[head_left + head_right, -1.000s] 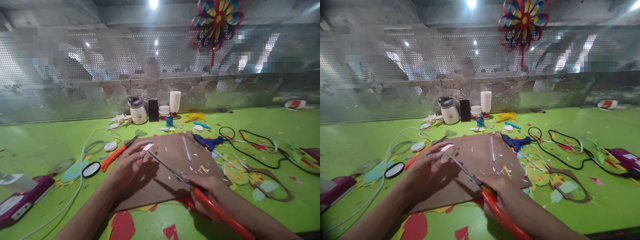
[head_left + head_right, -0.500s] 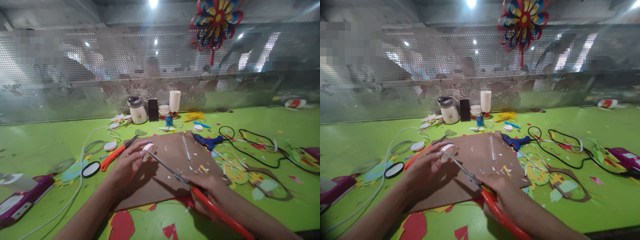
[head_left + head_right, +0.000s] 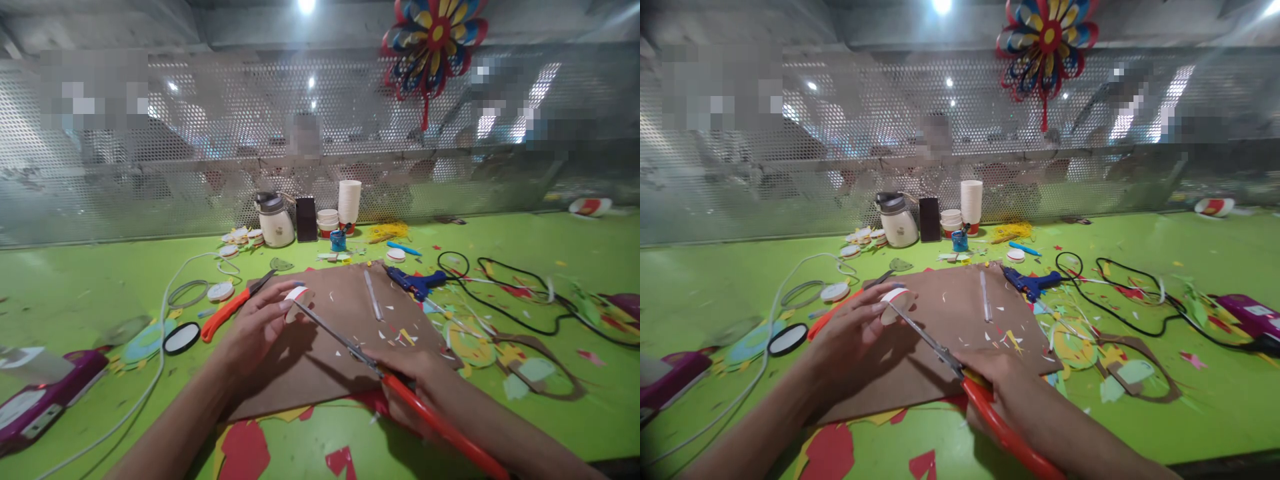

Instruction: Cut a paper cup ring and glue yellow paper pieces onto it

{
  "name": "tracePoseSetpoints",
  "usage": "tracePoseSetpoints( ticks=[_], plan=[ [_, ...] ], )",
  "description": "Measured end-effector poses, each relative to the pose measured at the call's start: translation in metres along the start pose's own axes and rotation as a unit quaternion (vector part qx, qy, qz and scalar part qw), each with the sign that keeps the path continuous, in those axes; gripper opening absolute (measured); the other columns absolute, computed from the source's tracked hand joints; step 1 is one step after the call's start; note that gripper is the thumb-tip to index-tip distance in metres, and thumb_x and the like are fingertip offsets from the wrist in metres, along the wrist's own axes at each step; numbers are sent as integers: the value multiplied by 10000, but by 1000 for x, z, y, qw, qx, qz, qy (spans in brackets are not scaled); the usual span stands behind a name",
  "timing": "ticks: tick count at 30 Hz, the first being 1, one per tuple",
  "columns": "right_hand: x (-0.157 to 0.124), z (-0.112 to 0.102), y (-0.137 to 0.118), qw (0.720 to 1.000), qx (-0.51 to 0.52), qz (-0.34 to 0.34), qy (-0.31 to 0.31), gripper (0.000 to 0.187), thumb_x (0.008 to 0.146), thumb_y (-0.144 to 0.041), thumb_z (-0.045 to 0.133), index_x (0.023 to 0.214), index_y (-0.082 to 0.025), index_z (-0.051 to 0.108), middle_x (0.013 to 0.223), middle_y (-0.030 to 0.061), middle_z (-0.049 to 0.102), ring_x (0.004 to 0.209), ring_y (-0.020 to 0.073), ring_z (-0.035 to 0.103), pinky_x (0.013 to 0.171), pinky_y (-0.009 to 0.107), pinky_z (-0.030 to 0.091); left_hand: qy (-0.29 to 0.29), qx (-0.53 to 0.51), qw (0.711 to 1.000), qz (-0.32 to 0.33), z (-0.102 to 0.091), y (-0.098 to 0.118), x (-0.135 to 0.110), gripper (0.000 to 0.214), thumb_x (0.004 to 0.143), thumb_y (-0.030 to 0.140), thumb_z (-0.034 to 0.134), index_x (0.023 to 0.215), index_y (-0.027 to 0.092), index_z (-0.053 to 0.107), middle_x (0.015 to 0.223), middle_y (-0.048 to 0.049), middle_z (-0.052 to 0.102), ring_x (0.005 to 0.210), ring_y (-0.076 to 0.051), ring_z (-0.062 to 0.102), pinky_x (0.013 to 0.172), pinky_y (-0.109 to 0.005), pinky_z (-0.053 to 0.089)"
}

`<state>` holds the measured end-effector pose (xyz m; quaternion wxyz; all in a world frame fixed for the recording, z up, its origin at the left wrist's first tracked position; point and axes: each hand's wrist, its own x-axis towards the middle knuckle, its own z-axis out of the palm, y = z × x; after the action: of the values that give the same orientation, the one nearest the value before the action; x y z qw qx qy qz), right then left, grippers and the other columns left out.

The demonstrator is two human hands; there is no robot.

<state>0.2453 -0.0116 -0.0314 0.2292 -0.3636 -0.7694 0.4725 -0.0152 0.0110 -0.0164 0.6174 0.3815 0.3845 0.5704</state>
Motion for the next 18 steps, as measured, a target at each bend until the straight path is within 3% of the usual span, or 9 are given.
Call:
tracePoseSetpoints(
  ticks=[9,18],
  plan=[
    [0,1,5,999,-32,-29,0,96,756,-176,629,826,-173,695,645,-29,600,596,135,536,563,222,385,7,-3,1000,17,-4,-4,5,280,718,143,730,992,181,766,1033,-109,758,975,-266,684,856,-367,542],
    [0,9,11,999,-21,-35,27,148,804,-214,569,847,-195,709,663,-6,641,626,163,552,555,234,397,-2,2,1000,19,-3,-4,3,293,742,159,721,1028,213,754,1035,-91,762,926,-257,701,828,-377,566]
  ],
)
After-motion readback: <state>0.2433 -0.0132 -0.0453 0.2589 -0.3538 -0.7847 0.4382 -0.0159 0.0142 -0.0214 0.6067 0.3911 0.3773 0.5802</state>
